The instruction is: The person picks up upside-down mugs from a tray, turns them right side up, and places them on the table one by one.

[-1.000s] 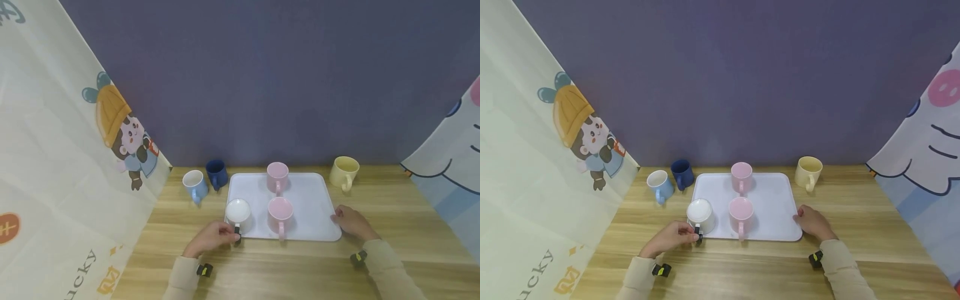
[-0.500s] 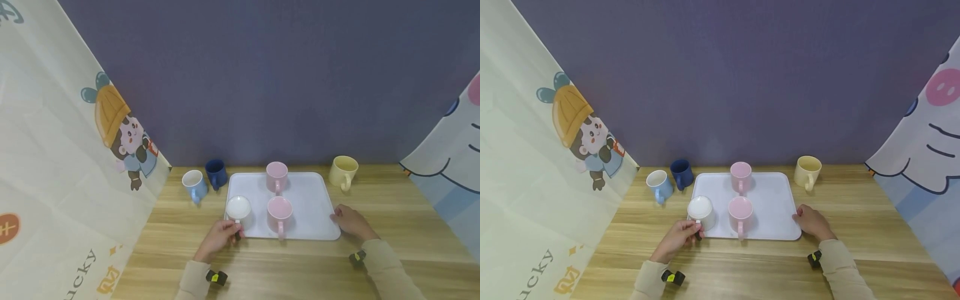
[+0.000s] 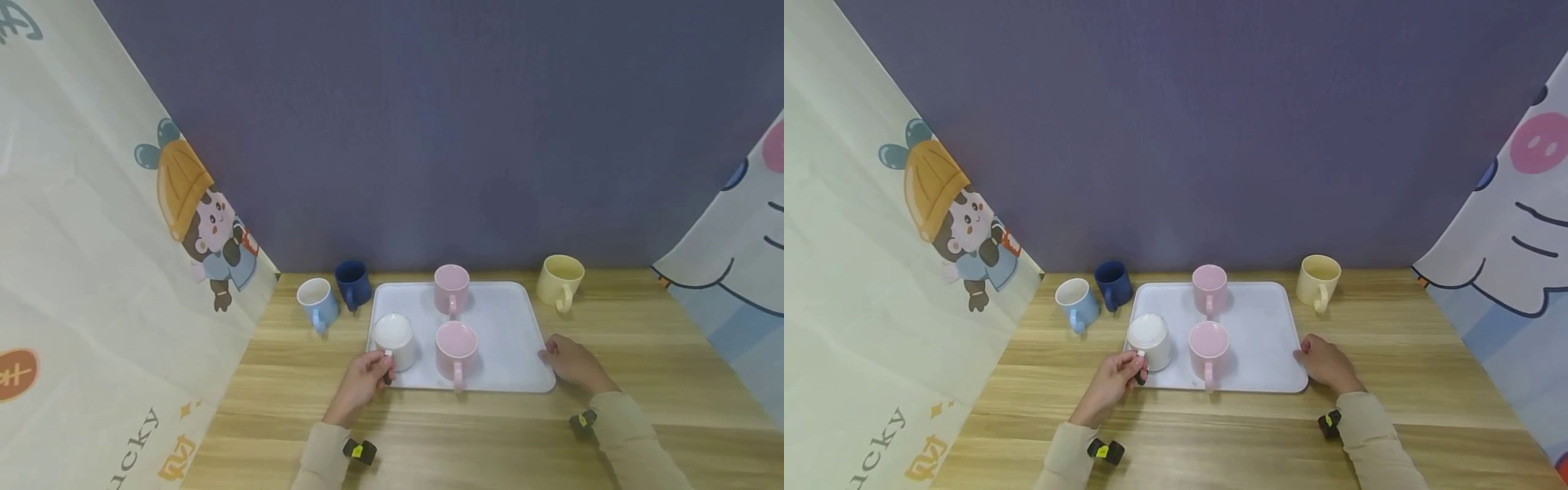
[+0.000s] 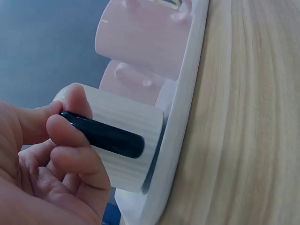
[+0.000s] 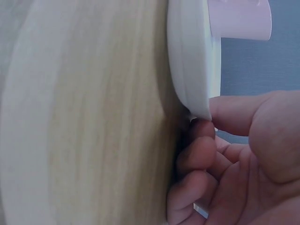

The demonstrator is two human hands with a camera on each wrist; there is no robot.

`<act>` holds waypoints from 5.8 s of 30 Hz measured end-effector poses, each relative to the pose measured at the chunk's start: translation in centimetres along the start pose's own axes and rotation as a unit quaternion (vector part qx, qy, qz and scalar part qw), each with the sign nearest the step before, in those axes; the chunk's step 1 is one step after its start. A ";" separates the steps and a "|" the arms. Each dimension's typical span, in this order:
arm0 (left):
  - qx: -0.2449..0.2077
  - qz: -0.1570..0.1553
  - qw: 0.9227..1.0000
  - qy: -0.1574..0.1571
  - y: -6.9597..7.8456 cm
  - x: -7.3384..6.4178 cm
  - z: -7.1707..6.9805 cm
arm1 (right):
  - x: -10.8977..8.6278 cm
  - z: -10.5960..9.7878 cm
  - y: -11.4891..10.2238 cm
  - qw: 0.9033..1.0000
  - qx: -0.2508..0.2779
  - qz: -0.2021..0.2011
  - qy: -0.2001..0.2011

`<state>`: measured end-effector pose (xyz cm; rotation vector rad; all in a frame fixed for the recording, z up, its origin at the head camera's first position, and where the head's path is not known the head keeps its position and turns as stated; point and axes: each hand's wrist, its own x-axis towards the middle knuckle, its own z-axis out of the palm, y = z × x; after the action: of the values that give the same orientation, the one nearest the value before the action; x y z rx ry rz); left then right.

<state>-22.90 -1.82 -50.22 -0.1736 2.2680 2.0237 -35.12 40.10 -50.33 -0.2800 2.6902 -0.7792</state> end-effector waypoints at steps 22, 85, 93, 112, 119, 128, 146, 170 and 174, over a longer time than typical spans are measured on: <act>-0.029 0.101 0.993 0.048 7.2 4.9 1.3 | 0.0 -0.1 -0.1 1.000 -0.001 -0.005 0.002; -0.475 0.100 0.869 -0.099 8.3 6.8 5.2 | -0.4 0.2 -0.1 1.000 -0.005 -0.010 0.016; -0.483 0.072 0.870 -0.074 8.0 7.0 5.8 | -0.3 0.4 0.2 0.999 -0.004 -0.010 0.034; -0.461 0.080 0.879 -0.096 8.0 7.0 7.8 | 0.3 -0.6 -15.5 0.810 0.564 -0.102 -0.123; -0.473 0.078 0.871 -0.104 8.1 6.5 8.3 | 0.2 -0.1 -16.9 0.653 0.695 -0.136 -0.270; -0.478 0.076 0.864 -0.140 7.9 6.1 8.6 | 0.1 0.8 -17.3 0.569 0.725 -0.175 -0.346; -0.199 0.056 0.977 -0.042 8.3 5.7 6.9 | -1.3 0.5 -17.1 0.643 0.669 -0.272 -0.257; 0.393 0.021 0.896 0.204 0.1 5.9 -3.3 | -5.0 -3.5 -3.6 0.956 0.280 -0.065 0.064; 0.396 0.008 0.898 0.192 -0.3 5.9 -3.8 | -5.4 -3.5 -2.2 0.963 0.262 -0.034 0.061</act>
<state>-28.73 -5.71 -50.93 -0.5110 3.1209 0.9630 -31.12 41.42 -44.95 -0.1957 2.4704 -1.5268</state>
